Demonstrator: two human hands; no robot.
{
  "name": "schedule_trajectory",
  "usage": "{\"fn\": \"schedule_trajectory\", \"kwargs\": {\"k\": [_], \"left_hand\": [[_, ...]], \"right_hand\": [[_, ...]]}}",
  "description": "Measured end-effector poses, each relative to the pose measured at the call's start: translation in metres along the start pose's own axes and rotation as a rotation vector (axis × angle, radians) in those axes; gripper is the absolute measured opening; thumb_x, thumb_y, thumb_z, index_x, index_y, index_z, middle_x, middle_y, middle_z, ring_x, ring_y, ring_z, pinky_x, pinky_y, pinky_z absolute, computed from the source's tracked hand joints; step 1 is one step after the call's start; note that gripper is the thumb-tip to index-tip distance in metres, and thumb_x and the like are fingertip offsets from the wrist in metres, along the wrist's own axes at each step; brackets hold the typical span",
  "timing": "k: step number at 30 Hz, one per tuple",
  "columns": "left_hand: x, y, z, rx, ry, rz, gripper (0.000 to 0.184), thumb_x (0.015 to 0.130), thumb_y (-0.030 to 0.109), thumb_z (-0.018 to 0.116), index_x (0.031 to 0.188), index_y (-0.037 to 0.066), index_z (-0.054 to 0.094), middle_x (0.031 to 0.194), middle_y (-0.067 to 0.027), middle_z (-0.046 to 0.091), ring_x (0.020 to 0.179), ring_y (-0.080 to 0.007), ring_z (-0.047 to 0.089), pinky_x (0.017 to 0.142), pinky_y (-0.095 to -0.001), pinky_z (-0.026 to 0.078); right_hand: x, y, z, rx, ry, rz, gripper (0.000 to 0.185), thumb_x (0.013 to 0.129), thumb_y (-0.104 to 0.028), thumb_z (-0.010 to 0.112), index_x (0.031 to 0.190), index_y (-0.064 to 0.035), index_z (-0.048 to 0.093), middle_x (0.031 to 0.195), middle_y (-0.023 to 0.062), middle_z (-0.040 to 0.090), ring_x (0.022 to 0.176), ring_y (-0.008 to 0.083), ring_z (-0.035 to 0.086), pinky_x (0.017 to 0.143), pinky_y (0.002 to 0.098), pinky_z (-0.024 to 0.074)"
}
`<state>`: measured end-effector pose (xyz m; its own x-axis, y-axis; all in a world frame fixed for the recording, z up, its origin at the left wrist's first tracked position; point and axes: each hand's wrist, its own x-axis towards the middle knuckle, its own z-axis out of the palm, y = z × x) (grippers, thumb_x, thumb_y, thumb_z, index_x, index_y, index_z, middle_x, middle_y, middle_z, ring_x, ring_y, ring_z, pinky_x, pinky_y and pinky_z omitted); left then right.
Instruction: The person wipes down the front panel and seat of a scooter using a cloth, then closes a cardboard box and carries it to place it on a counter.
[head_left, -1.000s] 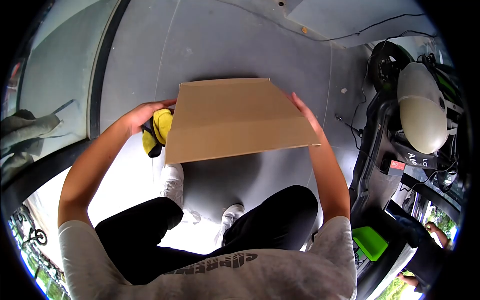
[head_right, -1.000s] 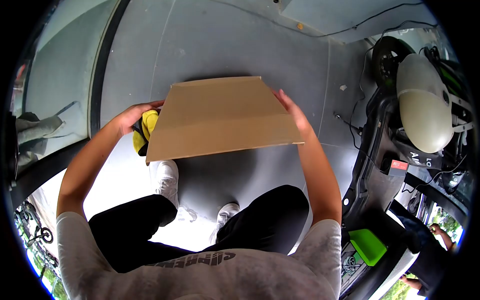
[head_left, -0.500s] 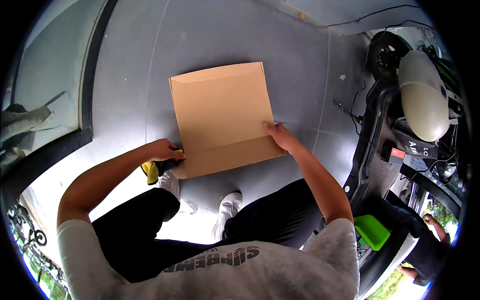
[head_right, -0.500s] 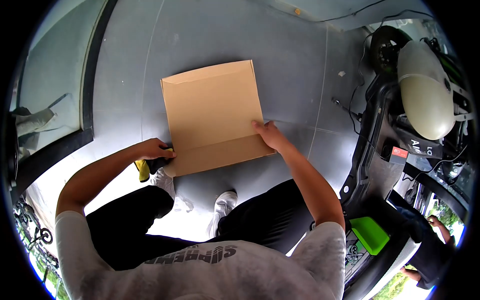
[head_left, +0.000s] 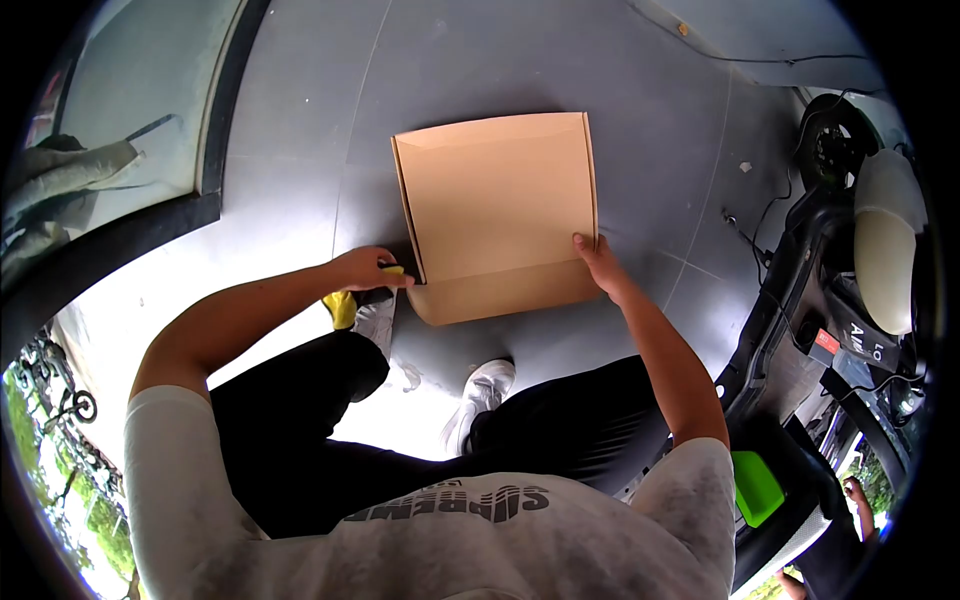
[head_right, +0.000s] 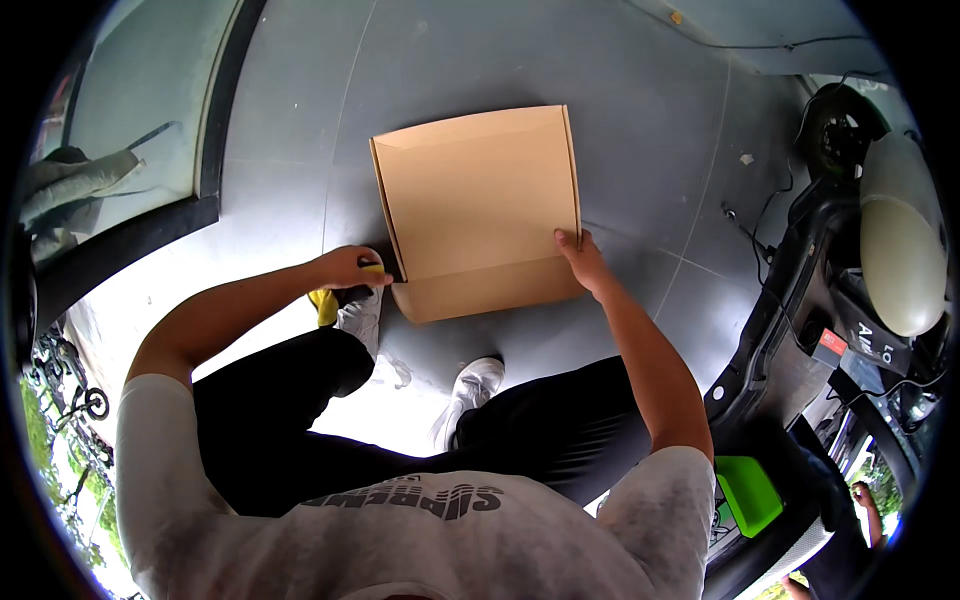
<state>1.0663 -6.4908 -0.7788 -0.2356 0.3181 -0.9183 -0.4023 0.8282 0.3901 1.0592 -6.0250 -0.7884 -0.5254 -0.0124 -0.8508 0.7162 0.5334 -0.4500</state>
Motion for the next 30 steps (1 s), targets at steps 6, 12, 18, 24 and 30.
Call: {"fn": "schedule_trajectory", "kwargs": {"k": [6, 12, 18, 24, 30], "left_hand": [[0.057, 0.018, -0.008, -0.627, 0.15, 0.196, 0.103, 0.078, 0.05, 0.082, 0.149, -0.001, 0.029, 0.132, -0.0182, 0.059, 0.121, -0.0257, 0.057, 0.102, -0.0363, 0.046], [0.041, 0.058, -0.035, -0.9, 0.083, 0.144, 0.105, 0.079, 0.043, 0.082, 0.149, -0.003, 0.018, 0.132, -0.0177, 0.056, 0.124, -0.025, 0.054, 0.103, -0.0359, 0.046], [0.001, 0.093, -0.087, -0.729, -0.047, 0.268, 0.089, 0.083, 0.036, 0.074, 0.15, -0.002, 0.029, 0.14, -0.0177, 0.051, 0.128, -0.0259, 0.053, 0.107, -0.0365, 0.044], [-0.124, 0.143, -0.138, -0.778, 0.022, 0.291, 0.077, 0.081, 0.033, 0.07, 0.145, 0.002, 0.042, 0.131, -0.0171, 0.061, 0.118, -0.0261, 0.061, 0.102, -0.0369, 0.048], [-0.352, 0.201, -0.114, -0.988, 0.073, 0.363, 0.077, 0.079, 0.034, 0.07, 0.142, 0.0, 0.043, 0.127, -0.0166, 0.061, 0.115, -0.026, 0.062, 0.101, -0.0377, 0.048]], "right_hand": [[-0.002, -0.004, 0.0, 0.083, -0.016, -0.047, 0.089, 0.094, -0.067, 0.053, 0.15, -0.0006, 0.035, 0.147, 0.0161, 0.048, 0.138, 0.0278, 0.043, 0.114, 0.0398, 0.0327], [-0.003, -0.001, -0.015, 0.173, -0.083, 0.028, 0.089, 0.095, -0.067, 0.051, 0.154, -0.0034, 0.032, 0.151, 0.0162, 0.045, 0.142, 0.0271, 0.039, 0.116, 0.0389, 0.03], [-0.037, -0.037, -0.014, 0.202, -0.032, 0.034, 0.085, 0.096, -0.066, 0.05, 0.149, -0.001, 0.04, 0.146, 0.0167, 0.051, 0.135, 0.0275, 0.047, 0.112, 0.0379, 0.0368], [-0.141, -0.111, -0.028, 0.3, 0.119, -0.09, 0.077, 0.097, -0.062, 0.053, 0.139, 0.0018, 0.054, 0.124, 0.0152, 0.066, 0.117, 0.0216, 0.059, 0.103, 0.0334, 0.0435], [-0.337, -0.214, -0.073, 0.43, 0.252, -0.204, 0.06, 0.099, -0.048, 0.058, 0.134, 0.0012, 0.058, 0.12, 0.0094, 0.067, 0.11, 0.0157, 0.061, 0.094, 0.0273, 0.0459]]}}
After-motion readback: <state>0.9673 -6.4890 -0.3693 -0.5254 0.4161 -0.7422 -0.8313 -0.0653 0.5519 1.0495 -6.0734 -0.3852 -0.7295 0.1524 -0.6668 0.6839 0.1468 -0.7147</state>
